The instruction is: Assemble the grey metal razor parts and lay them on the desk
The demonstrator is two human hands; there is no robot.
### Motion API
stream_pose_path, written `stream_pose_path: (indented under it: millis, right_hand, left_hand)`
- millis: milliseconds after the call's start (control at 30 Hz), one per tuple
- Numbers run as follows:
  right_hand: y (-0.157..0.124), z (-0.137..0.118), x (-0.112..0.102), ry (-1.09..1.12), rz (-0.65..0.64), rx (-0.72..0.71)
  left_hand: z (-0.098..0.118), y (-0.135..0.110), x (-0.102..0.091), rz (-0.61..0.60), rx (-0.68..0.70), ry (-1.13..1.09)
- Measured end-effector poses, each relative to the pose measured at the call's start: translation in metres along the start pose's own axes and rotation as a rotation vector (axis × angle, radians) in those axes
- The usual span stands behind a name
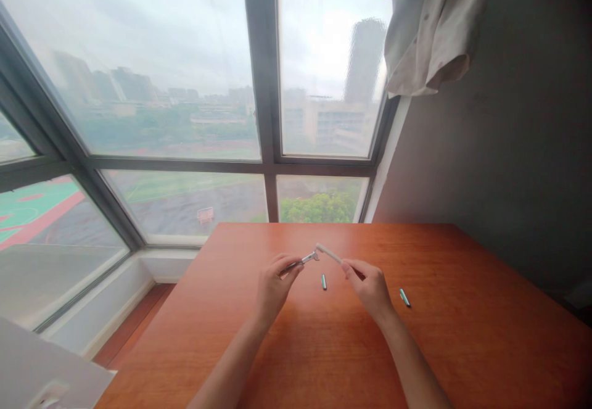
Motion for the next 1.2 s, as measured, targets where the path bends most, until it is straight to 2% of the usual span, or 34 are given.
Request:
stream_pose_path:
  millis: [167,267,367,533,733,1200]
  right_hand:
    - [-0.001,0.001,0.001,-0.024,-0.068,-0.046]
    - [-0.002,0.004,0.003,-0.132,-0.110,-0.072]
    - [-0.003,0.006,0.003,-0.236,-0.104,-0.077]
    - [-0.004,0.004,0.002,-0.316,-0.058,-0.071]
    - [-0.005,0.003,0.002,-0.334,-0.134,-0.099]
    - [-0.005,0.006,0.002,-0.413,-0.085,-0.074]
  left_hand:
    - [-0.004,-0.001,0.001,0.028,0.085,0.229]
    - [-0.006,-0.003,0.002,0.021,0.137,0.422]
    - [-0.009,-0.005,0.004,-0.007,0.148,0.512]
    - [-0.010,-0.005,0.004,-0.041,0.127,0.539]
    - [-0.009,-0.006,0.003,-0.057,0.115,0.583]
    - [-0.011,-0.007,0.005,-0.043,0.183,0.621]
Point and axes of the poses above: each hand's wrist, its own y-axis towards the middle knuckle, its own x-axis out of the palm, z = x × y, the point moved 1 cm from there along y, towards the middle knuckle, and after that the axes turned 9 degrees about y, right-handed, at the moved point
